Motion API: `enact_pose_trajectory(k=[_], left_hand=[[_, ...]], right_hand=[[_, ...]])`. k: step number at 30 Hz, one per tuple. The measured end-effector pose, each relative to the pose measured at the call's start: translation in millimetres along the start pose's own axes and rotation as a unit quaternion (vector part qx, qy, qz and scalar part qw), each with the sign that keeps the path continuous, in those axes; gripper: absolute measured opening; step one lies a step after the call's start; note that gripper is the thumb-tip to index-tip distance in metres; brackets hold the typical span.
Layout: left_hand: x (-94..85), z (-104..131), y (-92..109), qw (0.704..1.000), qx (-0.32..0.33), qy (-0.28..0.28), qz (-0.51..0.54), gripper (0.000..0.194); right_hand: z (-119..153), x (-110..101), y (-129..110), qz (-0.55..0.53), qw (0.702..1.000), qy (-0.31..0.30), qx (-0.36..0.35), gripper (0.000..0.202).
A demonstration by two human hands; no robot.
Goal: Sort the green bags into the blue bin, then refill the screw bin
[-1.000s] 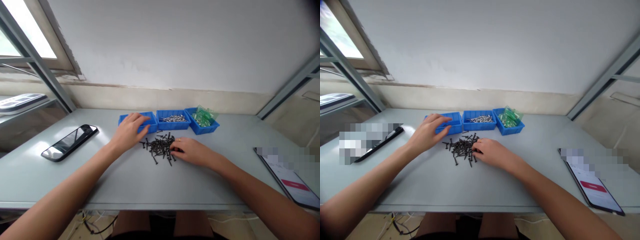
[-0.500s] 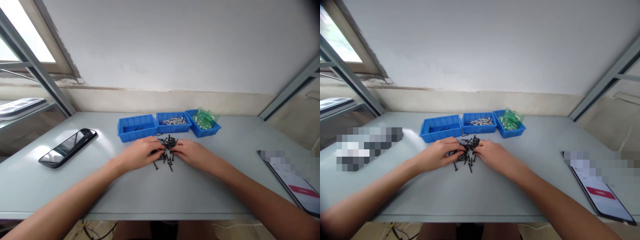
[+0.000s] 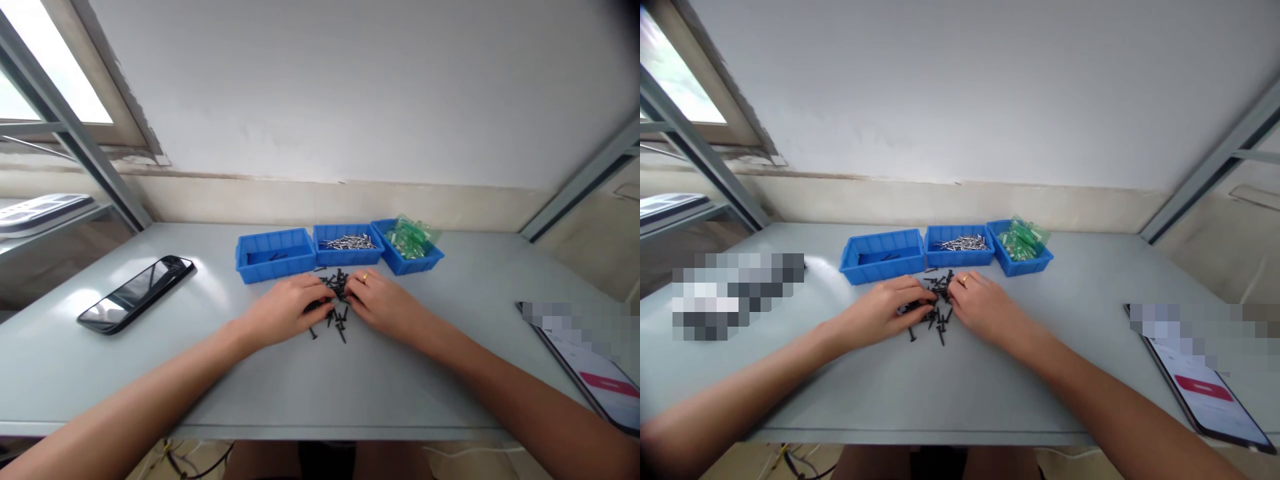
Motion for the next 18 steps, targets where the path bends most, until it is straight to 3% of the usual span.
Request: enact_pose_trajectory(k=[8, 18], left_hand=[[-1.1, -0.1, 0.5, 0.999, -0.025, 0.028, 0.032, 0.017], [-5.8, 0.3, 4.6, 0.996, 0.003, 0.038, 0.076, 0.014]], right_hand=[[1.7, -18.8, -15.8, -0.030, 0.994, 0.079, -0.071, 0.018], [5.6, -33.1, -21.3, -0.119, 0.964, 0.198, -0.131, 0.009]])
Point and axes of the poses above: each hand's wrist, its own z-axis away from the middle knuckle, its own x-axis out of the palm, y = z × x, the point moved 4 cm from there along -z, towards the middle knuckle, and after that the axes turned 2 degrees about y, right-handed, at the moved point
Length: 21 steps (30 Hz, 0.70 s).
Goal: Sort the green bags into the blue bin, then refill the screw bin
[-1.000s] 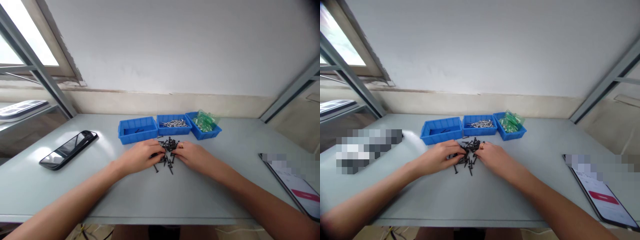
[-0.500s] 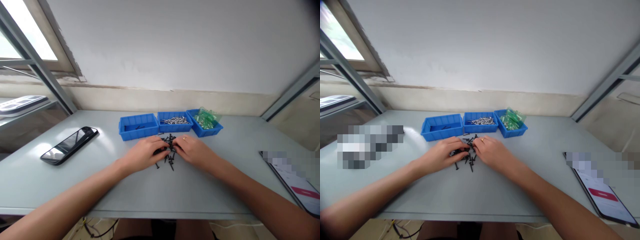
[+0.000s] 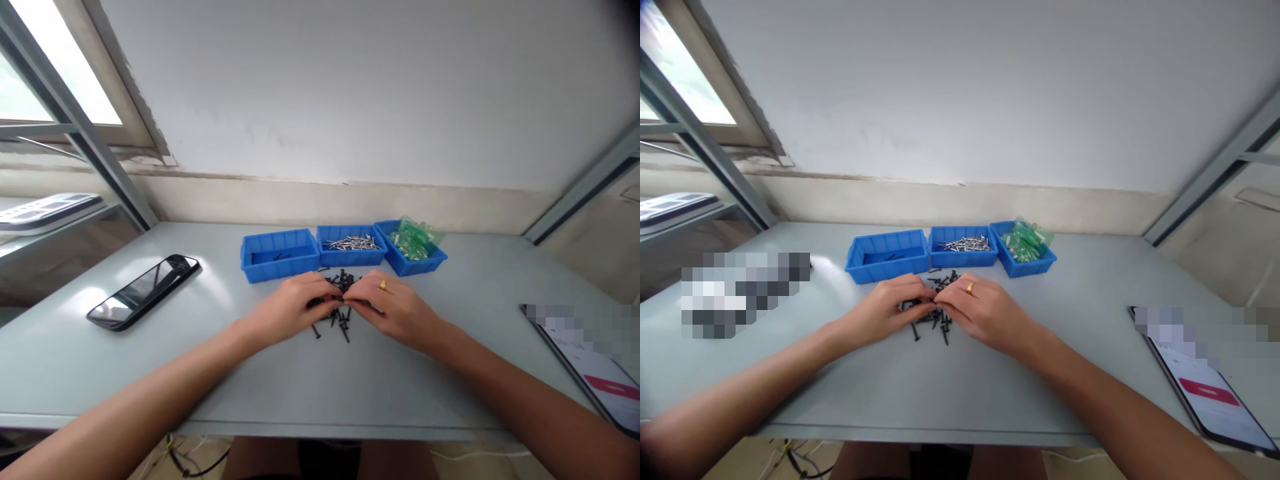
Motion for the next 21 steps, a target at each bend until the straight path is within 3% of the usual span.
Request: enact_pose_trajectory(k=[4, 10, 16, 21], left_hand=[[-0.1, 0.8, 1.4, 1.000, 0.017, -0.006, 0.021, 0.016], [-6.9, 2.3, -1.5, 0.996, 0.010, 0.085, 0.009, 0.011], [-4.8, 4.4, 8.9, 0.988, 0.105, 0.093, -0.059, 0.016], [-6.7, 4.4, 8.6, 0.992, 0.074, 0.093, -0.041, 0.018]], right_hand=[[0.5, -1.8, 0.3, -0.048, 0.999, 0.023, 0.013, 0.009], [3.1, 2.9, 15.5, -0.030, 0.993, -0.031, 0.113, 0.009], [4.9, 16.2, 12.5, -0.051, 0.989, -0.095, 0.100, 0.015], [3.5, 14.8, 8.7, -0.061, 0.985, -0.114, 0.110, 0.012]])
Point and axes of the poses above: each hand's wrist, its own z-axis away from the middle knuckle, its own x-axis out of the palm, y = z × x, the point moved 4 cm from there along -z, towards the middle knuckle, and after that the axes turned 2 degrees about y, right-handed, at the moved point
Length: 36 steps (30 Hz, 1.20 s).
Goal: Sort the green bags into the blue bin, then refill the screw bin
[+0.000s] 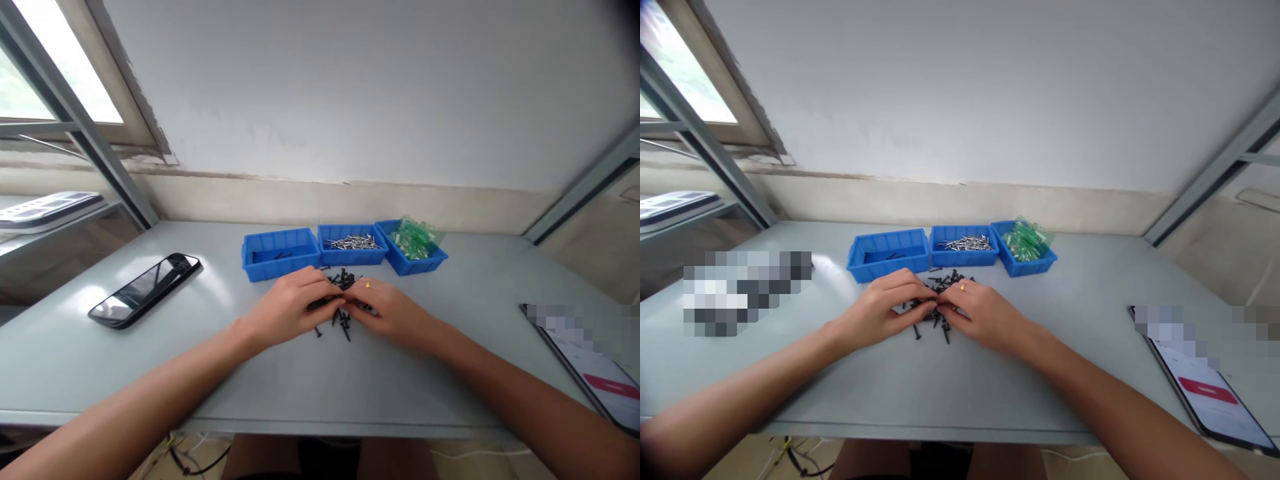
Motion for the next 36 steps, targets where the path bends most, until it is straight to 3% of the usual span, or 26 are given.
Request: enact_pose_trajectory(k=[7, 15, 18, 21, 24, 28, 32, 36], left_hand=[[-1.7, -1.1, -8.2, 0.998, -0.059, -0.003, 0.027, 0.016], [10.8, -0.3, -3.9, 0.991, -0.050, -0.119, 0.047, 0.015], [9.9, 0.0, -4.0, 0.991, -0.050, -0.113, 0.053, 0.015], [4.8, -0.2, -5.6, 0.995, -0.053, -0.070, 0.055, 0.015], [0.9, -0.1, -5.1, 0.997, -0.046, -0.027, 0.054, 0.014], [-0.8, -0.6, -6.9, 0.999, -0.037, -0.011, 0.030, 0.015], [-15.7, -2.5, -29.3, 0.989, -0.109, 0.053, -0.084, 0.018], [-33.3, -1.2, -62.1, 0.957, -0.203, 0.046, -0.204, 0.023]], right_hand=[[0.8, -14.1, 0.4, 0.020, 0.998, 0.066, -0.004, 0.007], [1.6, -17.6, -12.5, 0.064, 0.988, 0.122, -0.071, 0.010], [1.1, -17.3, -11.5, 0.068, 0.992, 0.098, -0.047, 0.010], [0.1, -16.3, -3.8, 0.061, 0.996, 0.060, -0.005, 0.010], [-0.3, -8.9, 2.2, 0.059, 0.998, -0.007, 0.010, 0.012], [0.6, 1.8, 5.9, 0.072, 0.994, -0.083, 0.023, 0.015], [2.6, 2.4, 12.4, 0.071, 0.991, -0.111, 0.036, 0.014], [6.9, 5.3, 20.8, 0.073, 0.986, -0.147, 0.012, 0.019]])
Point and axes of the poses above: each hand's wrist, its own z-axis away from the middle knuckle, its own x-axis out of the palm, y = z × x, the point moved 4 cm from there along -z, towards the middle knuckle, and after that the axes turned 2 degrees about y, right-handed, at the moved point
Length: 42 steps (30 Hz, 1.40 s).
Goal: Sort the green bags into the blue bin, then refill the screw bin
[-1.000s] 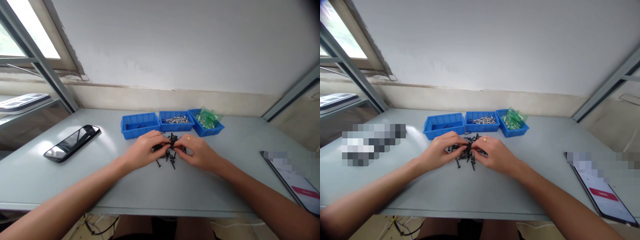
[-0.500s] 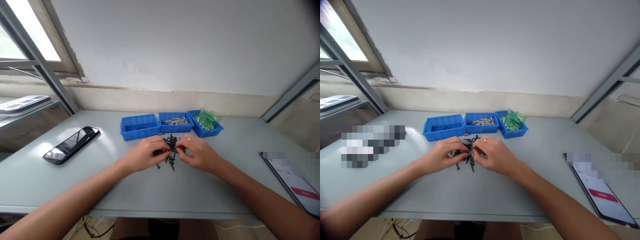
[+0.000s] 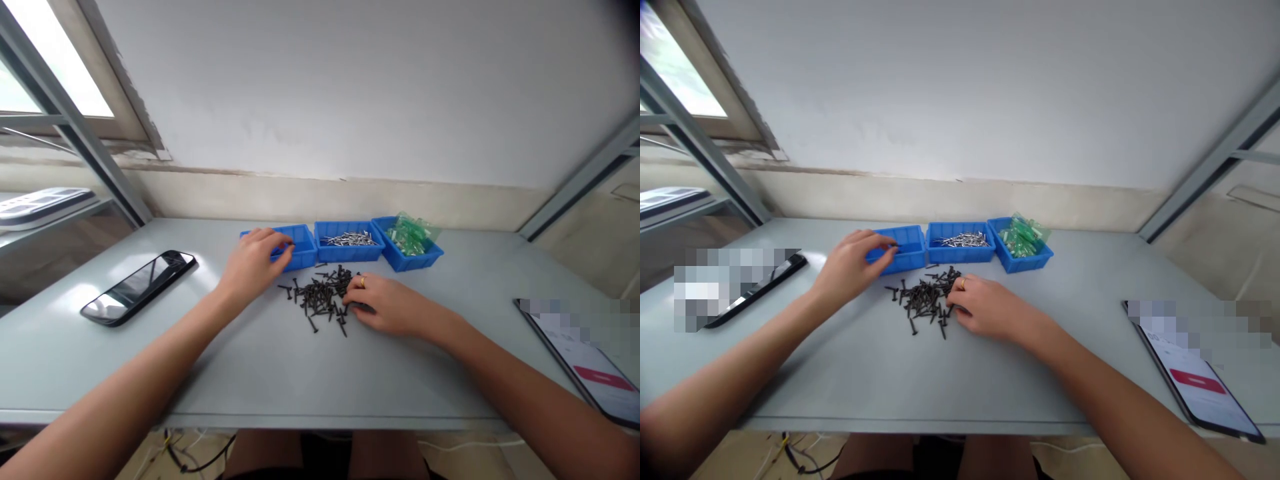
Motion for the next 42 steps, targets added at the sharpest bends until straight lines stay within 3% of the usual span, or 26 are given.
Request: enact_pose_trajectory(k=[3, 5, 8, 10, 13, 17, 25, 30, 33, 38, 42], left_hand=[[-1.1, -3.5, -14.8, 0.998, -0.038, -0.003, -0.054, 0.030], [-1.9, -1.9, -11.3, 0.998, -0.026, 0.003, -0.060, 0.036], [-1.7, 5.5, 13.9, 0.998, 0.066, -0.001, 0.008, 0.030], [1.2, 13.0, 34.9, 0.986, 0.135, -0.039, 0.085, 0.024], [8.8, 23.0, 55.3, 0.969, 0.174, -0.103, 0.139, 0.024], [17.0, 28.1, 60.5, 0.963, 0.178, -0.144, 0.143, 0.018], [12.5, 27.1, 61.3, 0.953, 0.168, -0.157, 0.198, 0.013], [12.8, 27.5, 58.9, 0.957, 0.160, -0.122, 0.209, 0.013], [13.4, 28.4, 57.8, 0.959, 0.163, -0.099, 0.207, 0.013], [14.6, 32.1, 63.9, 0.948, 0.232, -0.112, 0.189, 0.018], [14.4, 29.7, 60.8, 0.956, 0.192, -0.112, 0.191, 0.016]], right_hand=[[0.0, 4.1, 3.3, 0.006, 1.000, 0.005, -0.014, 0.016], [-1.1, 5.2, 3.1, 0.014, 1.000, 0.014, -0.018, 0.016], [-2.8, 2.1, 0.2, 0.031, 0.999, 0.031, -0.013, 0.015], [-3.4, -2.2, -1.4, 0.035, 0.998, 0.046, 0.011, 0.014], [-3.4, -8.2, -3.9, 0.023, 0.996, 0.069, 0.041, 0.011], [-2.8, -13.3, -12.5, 0.016, 0.994, 0.110, 0.003, 0.012], [2.1, -22.6, -26.4, -0.006, 0.976, 0.209, -0.066, 0.015], [-0.8, -21.9, -18.2, -0.001, 0.980, 0.197, -0.033, 0.018], [-4.4, -14.7, -15.2, -0.005, 0.991, 0.132, 0.002, 0.017], [-5.5, -3.5, -17.3, -0.023, 0.998, 0.035, 0.042, 0.016], [-2.7, -11.8, -16.6, -0.028, 0.995, 0.090, 0.039, 0.011]])
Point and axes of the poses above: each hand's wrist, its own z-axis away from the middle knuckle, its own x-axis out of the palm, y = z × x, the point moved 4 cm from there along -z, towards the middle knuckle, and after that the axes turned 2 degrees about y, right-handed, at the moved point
